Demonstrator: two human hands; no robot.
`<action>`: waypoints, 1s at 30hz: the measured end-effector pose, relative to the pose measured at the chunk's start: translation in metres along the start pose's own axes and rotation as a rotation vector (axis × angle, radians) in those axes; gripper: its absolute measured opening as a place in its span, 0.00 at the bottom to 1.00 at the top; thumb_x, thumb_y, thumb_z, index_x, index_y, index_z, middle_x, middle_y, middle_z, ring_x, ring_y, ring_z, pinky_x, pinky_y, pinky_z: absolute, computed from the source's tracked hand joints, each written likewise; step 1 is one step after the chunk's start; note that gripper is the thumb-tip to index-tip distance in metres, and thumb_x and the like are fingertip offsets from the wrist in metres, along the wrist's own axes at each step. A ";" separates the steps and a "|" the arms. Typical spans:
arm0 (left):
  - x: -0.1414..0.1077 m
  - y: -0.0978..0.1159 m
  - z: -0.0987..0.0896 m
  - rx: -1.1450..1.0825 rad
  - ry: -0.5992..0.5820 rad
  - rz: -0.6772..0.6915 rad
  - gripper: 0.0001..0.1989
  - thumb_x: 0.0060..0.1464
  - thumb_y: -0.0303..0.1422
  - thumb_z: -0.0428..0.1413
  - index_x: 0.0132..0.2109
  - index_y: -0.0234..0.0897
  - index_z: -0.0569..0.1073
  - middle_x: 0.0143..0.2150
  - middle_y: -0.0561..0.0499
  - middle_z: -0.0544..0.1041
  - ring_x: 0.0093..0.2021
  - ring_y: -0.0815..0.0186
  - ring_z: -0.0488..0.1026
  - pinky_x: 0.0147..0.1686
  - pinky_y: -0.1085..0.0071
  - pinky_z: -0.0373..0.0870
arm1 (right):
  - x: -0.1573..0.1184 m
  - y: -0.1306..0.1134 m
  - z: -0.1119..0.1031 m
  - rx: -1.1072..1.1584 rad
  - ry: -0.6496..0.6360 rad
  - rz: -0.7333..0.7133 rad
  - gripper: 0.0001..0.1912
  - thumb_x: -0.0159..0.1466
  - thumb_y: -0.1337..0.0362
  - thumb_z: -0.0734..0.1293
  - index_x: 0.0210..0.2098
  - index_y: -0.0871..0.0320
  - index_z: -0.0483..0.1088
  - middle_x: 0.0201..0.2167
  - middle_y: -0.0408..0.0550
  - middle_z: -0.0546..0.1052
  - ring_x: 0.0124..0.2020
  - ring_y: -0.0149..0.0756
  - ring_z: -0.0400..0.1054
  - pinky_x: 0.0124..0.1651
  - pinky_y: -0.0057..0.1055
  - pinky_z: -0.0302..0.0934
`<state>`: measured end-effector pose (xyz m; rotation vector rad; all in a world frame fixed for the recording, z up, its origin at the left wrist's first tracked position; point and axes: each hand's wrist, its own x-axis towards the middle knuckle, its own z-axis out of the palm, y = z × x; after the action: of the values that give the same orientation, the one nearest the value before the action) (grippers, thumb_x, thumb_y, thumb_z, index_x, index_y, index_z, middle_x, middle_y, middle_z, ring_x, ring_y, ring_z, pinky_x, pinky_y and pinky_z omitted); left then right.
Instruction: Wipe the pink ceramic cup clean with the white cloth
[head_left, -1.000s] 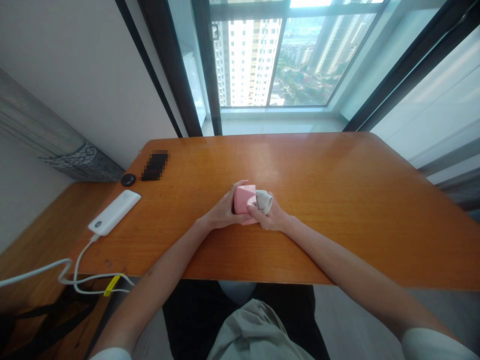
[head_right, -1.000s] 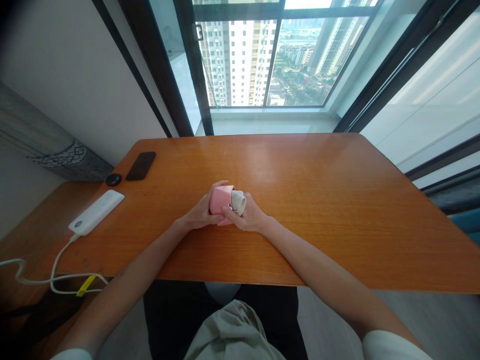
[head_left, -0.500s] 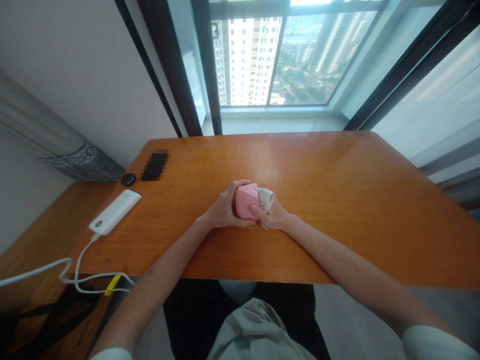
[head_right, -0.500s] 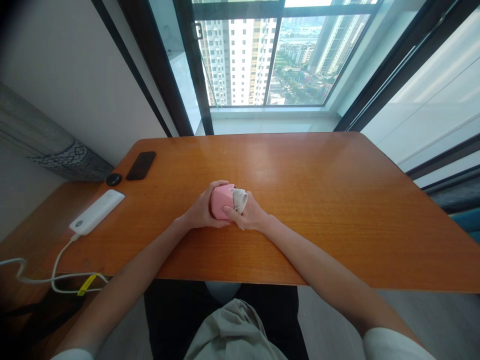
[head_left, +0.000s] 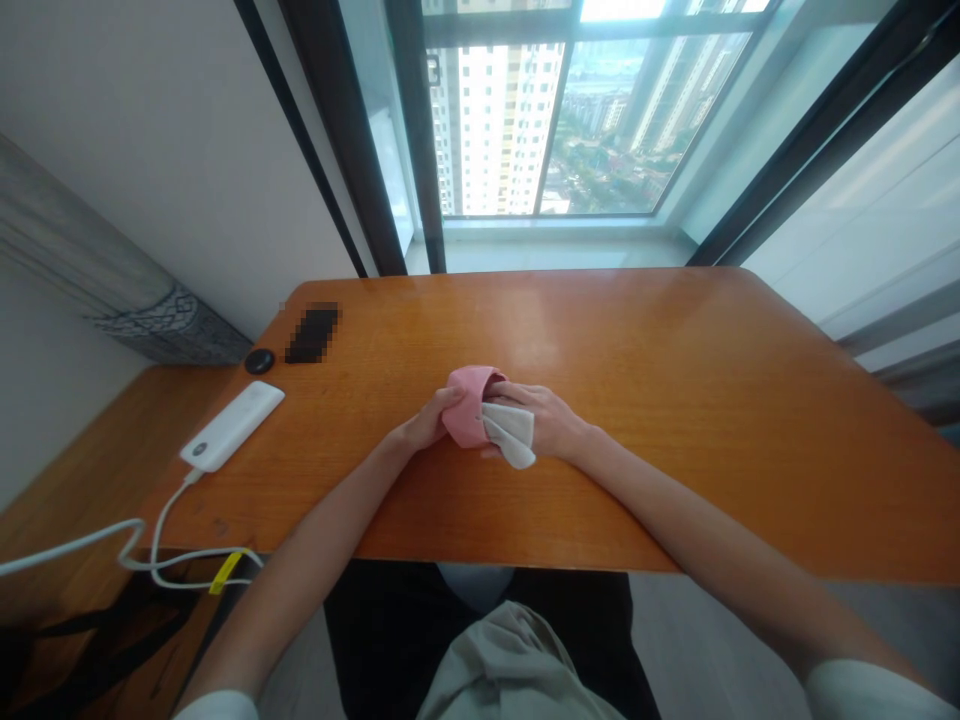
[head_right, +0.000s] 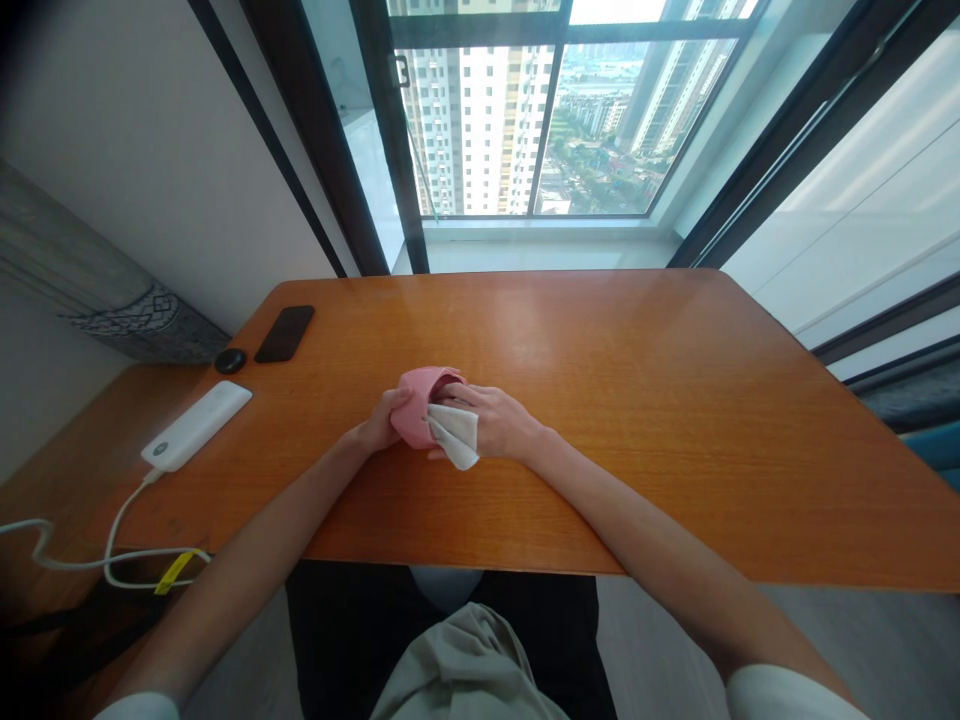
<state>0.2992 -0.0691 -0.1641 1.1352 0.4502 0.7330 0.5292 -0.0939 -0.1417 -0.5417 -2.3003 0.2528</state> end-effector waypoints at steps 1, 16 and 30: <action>0.000 -0.001 0.000 -0.043 -0.005 -0.037 0.40 0.58 0.63 0.59 0.64 0.37 0.79 0.57 0.38 0.87 0.56 0.43 0.85 0.54 0.53 0.80 | -0.001 0.000 -0.003 -0.014 -0.019 0.012 0.20 0.66 0.41 0.79 0.47 0.47 0.84 0.45 0.53 0.84 0.52 0.51 0.78 0.56 0.47 0.75; 0.002 0.009 0.002 -0.288 -0.010 -0.149 0.38 0.62 0.65 0.53 0.61 0.37 0.74 0.48 0.37 0.86 0.41 0.43 0.87 0.31 0.54 0.83 | -0.020 0.022 -0.010 -0.062 0.851 0.496 0.19 0.77 0.48 0.67 0.59 0.50 0.78 0.55 0.56 0.83 0.68 0.54 0.73 0.69 0.55 0.70; 0.006 -0.001 0.007 0.161 0.292 0.240 0.39 0.61 0.61 0.60 0.67 0.39 0.72 0.64 0.38 0.78 0.62 0.47 0.78 0.64 0.52 0.76 | 0.001 -0.020 0.007 0.346 0.096 0.427 0.22 0.80 0.46 0.59 0.44 0.52 0.78 0.40 0.50 0.85 0.47 0.47 0.82 0.58 0.49 0.78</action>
<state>0.3082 -0.0699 -0.1623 1.2515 0.6343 1.0956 0.5175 -0.1112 -0.1398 -0.8376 -1.9685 0.7957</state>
